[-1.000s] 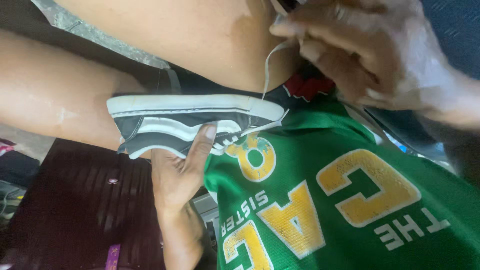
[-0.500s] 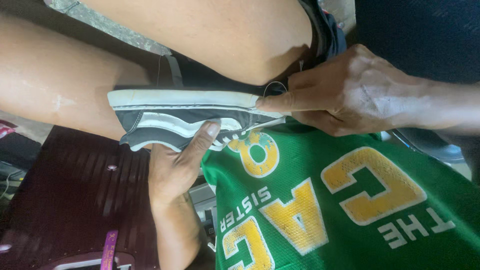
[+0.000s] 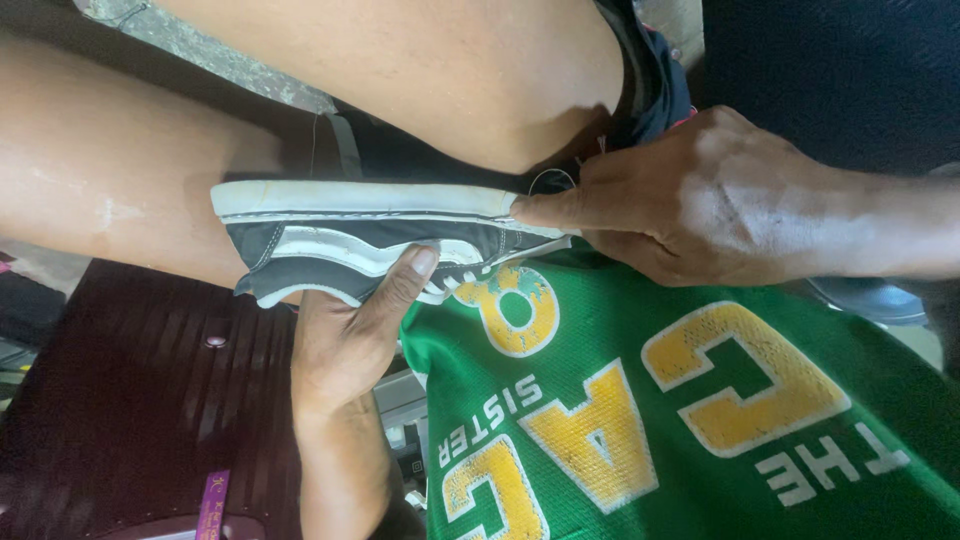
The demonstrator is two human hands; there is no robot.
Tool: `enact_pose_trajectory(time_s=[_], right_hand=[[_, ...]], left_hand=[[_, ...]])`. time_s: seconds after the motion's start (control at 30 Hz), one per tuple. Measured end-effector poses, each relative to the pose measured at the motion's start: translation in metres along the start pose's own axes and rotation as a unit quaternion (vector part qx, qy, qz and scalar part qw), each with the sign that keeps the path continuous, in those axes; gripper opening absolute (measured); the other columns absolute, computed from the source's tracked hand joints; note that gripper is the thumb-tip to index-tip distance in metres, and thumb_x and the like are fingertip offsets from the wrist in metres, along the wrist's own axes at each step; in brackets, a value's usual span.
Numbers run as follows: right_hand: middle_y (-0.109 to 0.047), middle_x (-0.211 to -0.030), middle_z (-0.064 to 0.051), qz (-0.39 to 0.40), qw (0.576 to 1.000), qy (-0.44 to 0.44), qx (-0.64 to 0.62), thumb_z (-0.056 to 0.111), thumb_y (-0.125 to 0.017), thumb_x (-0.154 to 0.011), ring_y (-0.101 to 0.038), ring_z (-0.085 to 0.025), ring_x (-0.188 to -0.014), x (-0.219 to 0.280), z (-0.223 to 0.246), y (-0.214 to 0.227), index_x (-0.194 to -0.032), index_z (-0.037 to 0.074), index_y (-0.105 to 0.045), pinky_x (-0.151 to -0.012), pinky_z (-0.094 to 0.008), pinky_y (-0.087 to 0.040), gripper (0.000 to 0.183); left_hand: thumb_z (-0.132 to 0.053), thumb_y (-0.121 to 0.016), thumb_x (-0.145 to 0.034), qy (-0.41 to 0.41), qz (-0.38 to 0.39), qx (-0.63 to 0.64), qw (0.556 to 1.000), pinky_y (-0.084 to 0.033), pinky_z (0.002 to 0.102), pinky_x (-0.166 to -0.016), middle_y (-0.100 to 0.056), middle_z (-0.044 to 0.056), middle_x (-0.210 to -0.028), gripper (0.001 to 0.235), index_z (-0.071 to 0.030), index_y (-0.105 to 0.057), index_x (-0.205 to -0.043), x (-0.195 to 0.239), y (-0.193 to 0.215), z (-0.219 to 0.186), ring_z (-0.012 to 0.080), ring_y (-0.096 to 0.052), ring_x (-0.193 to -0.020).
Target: The person holds a black and white sneaker on their lap and uses a needle and thread to stitch along the sole edge. They repeatedly push the needle through the shoe and pull the thread tight, working on the same section throughout the clip.
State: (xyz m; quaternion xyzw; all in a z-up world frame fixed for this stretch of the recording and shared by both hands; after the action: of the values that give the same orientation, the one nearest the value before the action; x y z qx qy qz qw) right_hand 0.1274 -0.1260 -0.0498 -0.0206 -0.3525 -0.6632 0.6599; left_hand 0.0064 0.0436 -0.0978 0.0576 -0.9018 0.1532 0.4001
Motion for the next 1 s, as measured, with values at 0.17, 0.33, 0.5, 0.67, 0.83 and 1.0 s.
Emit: enact_pose_trajectory(time_s=[0.17, 0.33, 0.5, 0.67, 0.83, 1.0], right_hand=[[-0.074, -0.086, -0.006, 0.117, 0.990, -0.064, 0.047, 0.025, -0.057, -0.094, -0.069, -0.016, -0.059, -0.002, 0.004, -0.010, -0.148, 0.020, -0.052, -0.045, -0.031, -0.057, 0.054], [-0.071, -0.093, -0.010, 0.201, 0.968, -0.035, 0.148, 0.027, -0.053, -0.091, -0.069, -0.019, -0.061, -0.003, 0.023, -0.006, -0.156, 0.009, -0.042, -0.043, -0.031, -0.059, 0.069], [-0.068, -0.101, -0.015, 0.360, 0.900, -0.107, 0.220, 0.027, -0.047, -0.101, -0.072, -0.015, -0.061, -0.001, 0.015, -0.020, -0.163, 0.011, -0.027, -0.046, -0.027, -0.061, 0.067], [-0.071, -0.097, -0.023, 0.257, 0.916, -0.038, 0.307, 0.025, -0.052, -0.096, -0.073, -0.017, -0.059, -0.020, 0.031, 0.000, -0.152, 0.004, -0.045, -0.039, -0.027, -0.059, 0.060], [-0.071, -0.091, -0.020, 0.291, 0.896, -0.045, 0.332, 0.024, -0.050, -0.099, -0.073, -0.016, -0.056, -0.026, 0.033, 0.003, -0.150, 0.000, -0.045, -0.044, -0.028, -0.060, 0.057], [-0.071, -0.085, -0.017, 0.316, 0.870, -0.030, 0.377, 0.019, -0.051, -0.099, -0.074, -0.020, -0.064, -0.034, 0.040, 0.007, -0.146, -0.007, -0.042, -0.049, -0.029, -0.061, 0.055]], left_hand=[[-0.009, -0.069, -0.102, 0.001, 0.018, -0.028, 0.999, -0.055, 0.029, -0.088, -0.073, 0.004, -0.107, 0.017, 0.001, -0.070, -0.115, -0.001, -0.002, 0.001, 0.0121, -0.066, -0.097], [-0.012, -0.068, -0.103, -0.004, 0.040, -0.059, 0.997, -0.054, 0.029, -0.085, -0.073, 0.003, -0.104, 0.017, 0.000, -0.071, -0.114, -0.004, -0.005, -0.002, 0.0114, -0.065, -0.094], [-0.015, -0.067, -0.103, -0.013, 0.035, -0.079, 0.996, -0.055, 0.029, -0.086, -0.075, 0.003, -0.104, 0.018, 0.000, -0.072, -0.113, -0.006, -0.010, -0.010, 0.0124, -0.066, -0.094], [-0.015, -0.067, -0.103, -0.010, 0.020, -0.049, 0.999, -0.053, 0.029, -0.091, -0.075, 0.004, -0.109, 0.021, 0.000, -0.072, -0.116, -0.007, -0.015, -0.012, 0.0134, -0.066, -0.100], [-0.012, -0.067, -0.104, -0.031, -0.006, -0.004, 0.999, -0.052, 0.028, -0.095, -0.073, 0.004, -0.112, 0.020, 0.002, -0.071, -0.118, -0.007, -0.017, -0.010, 0.0138, -0.066, -0.104], [-0.011, -0.067, -0.103, -0.022, -0.016, 0.014, 1.000, -0.052, 0.028, -0.095, -0.073, 0.003, -0.111, 0.019, 0.001, -0.072, -0.117, -0.006, -0.018, -0.004, 0.0130, -0.066, -0.103]])
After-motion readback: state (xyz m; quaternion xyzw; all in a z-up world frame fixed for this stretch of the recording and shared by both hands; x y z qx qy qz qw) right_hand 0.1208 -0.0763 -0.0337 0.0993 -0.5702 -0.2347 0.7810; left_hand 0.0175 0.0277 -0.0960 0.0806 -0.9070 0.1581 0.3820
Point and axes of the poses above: each hand's wrist, its own x-axis away from the middle knuckle, its own y-axis out of the back of the hand, z = x × y, the point moved 9 cm from there along -x, towards the middle knuckle
